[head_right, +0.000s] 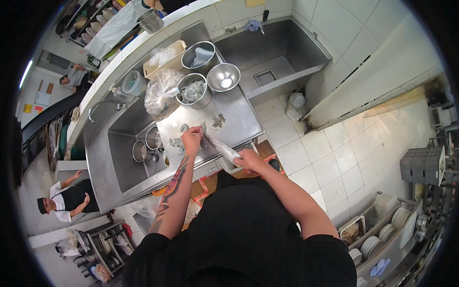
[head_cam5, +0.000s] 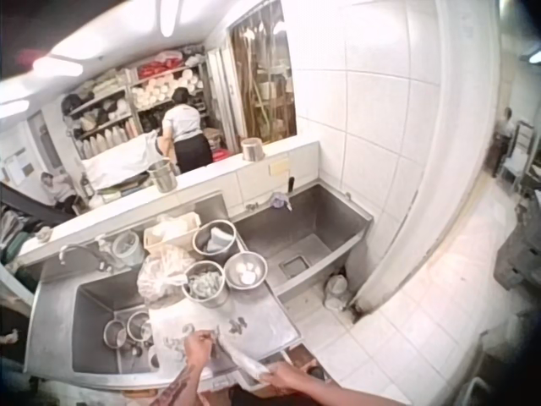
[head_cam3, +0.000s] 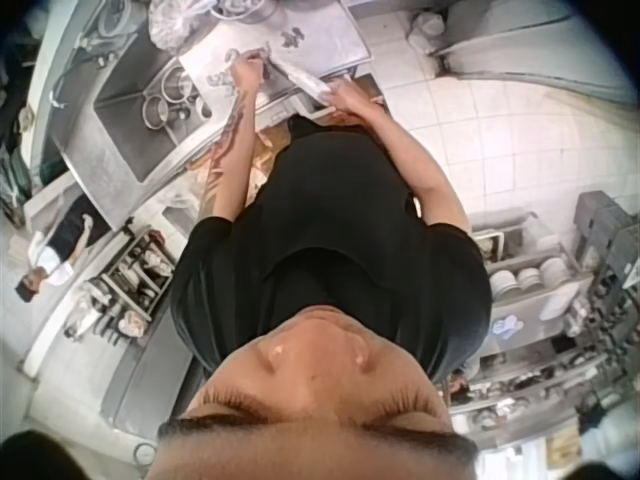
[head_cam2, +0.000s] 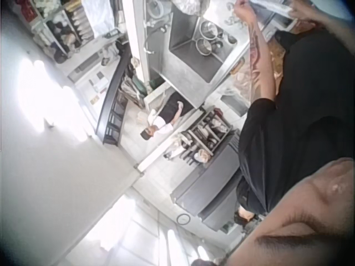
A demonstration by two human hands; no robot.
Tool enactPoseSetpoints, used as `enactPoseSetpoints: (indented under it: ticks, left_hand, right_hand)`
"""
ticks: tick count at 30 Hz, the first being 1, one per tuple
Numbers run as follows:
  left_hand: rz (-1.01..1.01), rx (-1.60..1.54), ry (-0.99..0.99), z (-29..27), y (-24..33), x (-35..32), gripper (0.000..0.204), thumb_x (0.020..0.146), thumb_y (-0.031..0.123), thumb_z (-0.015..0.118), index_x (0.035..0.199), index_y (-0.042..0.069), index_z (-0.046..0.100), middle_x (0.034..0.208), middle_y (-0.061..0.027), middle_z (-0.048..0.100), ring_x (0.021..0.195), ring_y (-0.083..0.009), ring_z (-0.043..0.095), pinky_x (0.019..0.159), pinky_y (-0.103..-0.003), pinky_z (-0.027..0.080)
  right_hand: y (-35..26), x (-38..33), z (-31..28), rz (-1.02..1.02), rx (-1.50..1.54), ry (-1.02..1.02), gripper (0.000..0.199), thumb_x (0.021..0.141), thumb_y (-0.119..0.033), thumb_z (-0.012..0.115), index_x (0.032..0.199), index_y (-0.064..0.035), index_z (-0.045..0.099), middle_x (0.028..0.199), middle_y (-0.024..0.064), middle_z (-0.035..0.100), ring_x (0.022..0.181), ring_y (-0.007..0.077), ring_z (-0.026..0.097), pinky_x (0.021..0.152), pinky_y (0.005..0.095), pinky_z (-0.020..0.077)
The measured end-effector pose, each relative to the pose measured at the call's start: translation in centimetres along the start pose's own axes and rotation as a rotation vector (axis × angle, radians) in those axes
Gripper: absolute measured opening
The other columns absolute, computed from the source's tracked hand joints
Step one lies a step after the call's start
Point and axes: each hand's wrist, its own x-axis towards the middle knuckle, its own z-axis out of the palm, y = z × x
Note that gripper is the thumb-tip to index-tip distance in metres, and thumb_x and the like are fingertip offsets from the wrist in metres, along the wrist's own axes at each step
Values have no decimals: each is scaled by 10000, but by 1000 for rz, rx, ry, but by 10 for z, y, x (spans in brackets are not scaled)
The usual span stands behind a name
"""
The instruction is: The person cleans shrimp by hand, placing the shrimp on a metal counter and using a knife to remove the shells and veins before putting them into a bowl.
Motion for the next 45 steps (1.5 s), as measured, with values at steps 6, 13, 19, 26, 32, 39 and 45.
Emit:
enactPoseSetpoints:
  ticks: [6,13,19,26,32,39,45]
  left_hand:
    - [-41,-71,-33,1,2,1,356,839,100,734,1194,106,763,784,-85,751,693,-204,711,687,-338,545]
    - [-48,-79,-49,6,-4,3,397,828,92,730,1225,105,742,772,-62,740,684,-190,697,683,-340,543]
    - [-37,-23,26,14,-12,7,271,817,95,715,1086,77,745,764,-84,739,694,-238,711,683,-367,547]
    - [62,108,-33,0,11,-8,294,855,135,723,1136,51,706,817,-132,749,747,-252,738,702,-360,566]
    - [287,489,-102,-2,15,-12,253,844,189,772,1035,52,680,891,-139,714,779,-259,706,718,-390,559]
    - [8,-802,-60,-56,84,54,184,1016,144,649,1120,-8,641,998,-87,717,832,-156,702,736,-294,594]
    - [512,275,-138,-78,-34,81,279,806,-6,701,1073,71,678,964,-129,687,886,-322,684,803,-408,566]
  right_hand:
    - [-7,-19,-8,38,36,181,367,967,-350,634,907,8,689,609,107,620,445,216,605,466,402,504]
    - [-22,-13,4,-70,-127,180,398,952,-348,611,801,20,635,658,164,650,523,296,661,577,423,561]
    - [0,2,9,-94,-327,374,405,959,-385,623,866,6,679,860,213,712,846,398,706,776,498,565]
    - [4,6,17,-114,-332,353,422,960,-412,617,911,0,694,892,232,710,926,429,684,822,515,549]
    - [-10,-15,-1,-62,-220,336,390,966,-375,623,869,-1,677,688,189,684,654,371,691,671,478,556]
    - [-2,-23,0,-11,-65,303,408,1000,-364,632,828,6,621,575,140,612,424,263,608,487,415,499]
    - [5,-13,5,-51,-242,320,419,949,-417,639,822,-18,635,719,201,676,700,398,683,672,507,536]
